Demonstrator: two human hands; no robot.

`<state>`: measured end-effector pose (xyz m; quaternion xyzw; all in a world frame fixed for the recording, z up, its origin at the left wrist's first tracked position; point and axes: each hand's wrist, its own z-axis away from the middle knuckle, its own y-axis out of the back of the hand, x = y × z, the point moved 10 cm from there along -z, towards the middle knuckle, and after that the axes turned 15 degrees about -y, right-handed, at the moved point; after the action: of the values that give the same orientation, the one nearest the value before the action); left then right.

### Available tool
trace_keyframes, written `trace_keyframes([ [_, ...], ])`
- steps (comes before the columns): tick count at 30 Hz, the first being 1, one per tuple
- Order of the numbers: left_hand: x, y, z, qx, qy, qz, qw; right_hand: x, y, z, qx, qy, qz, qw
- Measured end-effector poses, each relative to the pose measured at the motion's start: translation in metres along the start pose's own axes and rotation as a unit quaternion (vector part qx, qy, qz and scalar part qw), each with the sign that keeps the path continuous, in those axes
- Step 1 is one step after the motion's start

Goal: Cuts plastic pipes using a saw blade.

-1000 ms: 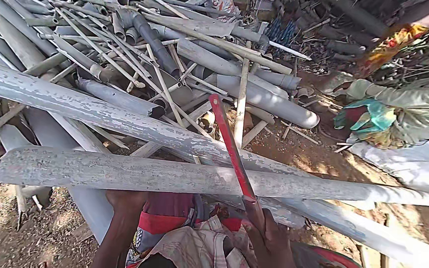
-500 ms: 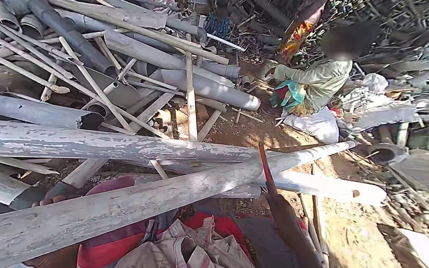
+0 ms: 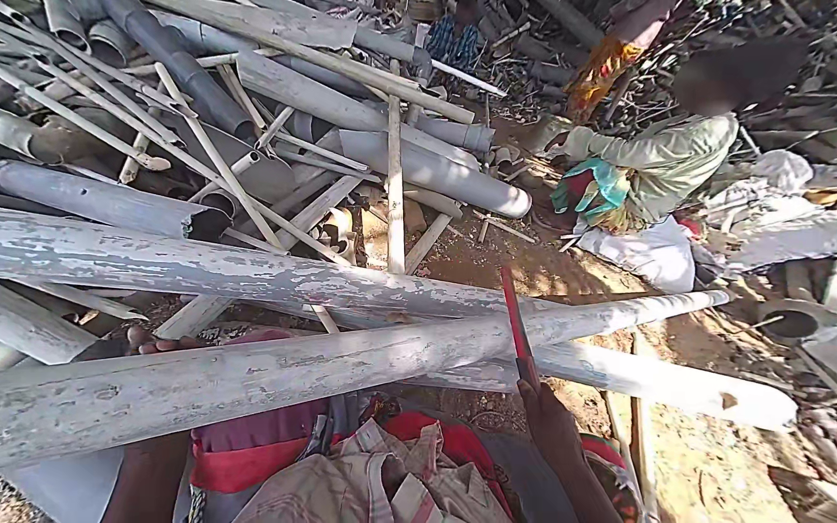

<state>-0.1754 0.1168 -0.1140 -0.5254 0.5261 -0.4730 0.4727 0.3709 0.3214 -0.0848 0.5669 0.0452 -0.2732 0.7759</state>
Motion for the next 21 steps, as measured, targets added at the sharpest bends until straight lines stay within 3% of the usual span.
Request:
trace_keyframes([
  [1, 0.001, -0.015, 0.020, 0.092, 0.004, -0.081, 0.992, 0.010, 0.007, -0.008, -0.001, -0.022, -0.029, 0.999],
  [3, 0.003, -0.025, 0.039, 0.167, 0.043, -0.134, 0.976, 0.009, 0.024, 0.005, 0.035, 0.021, -0.158, 0.987],
  [4, 0.002, -0.024, 0.041, 0.141, 0.099, -0.119, 0.978, 0.001, 0.035, 0.020, 0.075, 0.079, -0.228, 0.968],
  [5, 0.001, -0.011, 0.032, 0.049, 0.146, -0.049, 0.987, -0.010, 0.045, 0.037, 0.110, 0.152, -0.291, 0.938],
  [6, 0.001, 0.005, 0.018, -0.044, 0.140, 0.012, 0.989, -0.022, 0.054, 0.055, 0.139, 0.231, -0.336, 0.902],
  [7, 0.003, 0.022, 0.000, -0.060, 0.059, 0.016, 0.996, -0.032, 0.058, 0.069, 0.162, 0.291, -0.358, 0.873],
  [9, 0.009, 0.038, -0.003, 0.172, -0.026, -0.116, 0.978, -0.043, 0.050, 0.083, 0.222, 0.323, -0.290, 0.873],
  [10, 0.010, 0.043, -0.015, 0.082, -0.072, -0.084, 0.990, -0.046, 0.034, 0.079, 0.225, 0.291, -0.205, 0.907],
  [11, 0.008, 0.042, -0.021, -0.009, -0.098, -0.048, 0.994, -0.049, 0.014, 0.070, 0.162, 0.240, -0.114, 0.950],
  [12, 0.004, 0.040, -0.017, 0.023, -0.104, -0.023, 0.994, -0.047, -0.006, 0.057, 0.044, 0.163, -0.046, 0.985],
  [13, 0.000, 0.035, -0.009, 0.083, -0.090, -0.010, 0.992, -0.044, -0.013, 0.052, -0.019, 0.122, -0.037, 0.992],
  [15, -0.006, 0.036, -0.024, -0.101, -0.014, 0.087, 0.991, -0.048, 0.006, 0.057, 0.005, 0.155, -0.119, 0.981],
  [17, -0.002, 0.050, -0.033, -0.079, -0.006, 0.078, 0.994, -0.055, 0.040, 0.082, 0.080, 0.258, -0.246, 0.931],
  [19, 0.000, 0.053, -0.040, -0.150, 0.006, 0.050, 0.987, -0.058, 0.055, 0.097, 0.148, 0.336, -0.296, 0.882],
  [20, -0.001, 0.035, -0.025, -0.131, 0.016, 0.010, 0.991, -0.055, 0.048, 0.098, 0.187, 0.341, -0.260, 0.884],
  [21, 0.000, 0.016, 0.005, 0.087, 0.033, -0.108, 0.990, -0.051, 0.030, 0.094, 0.214, 0.324, -0.181, 0.904],
])
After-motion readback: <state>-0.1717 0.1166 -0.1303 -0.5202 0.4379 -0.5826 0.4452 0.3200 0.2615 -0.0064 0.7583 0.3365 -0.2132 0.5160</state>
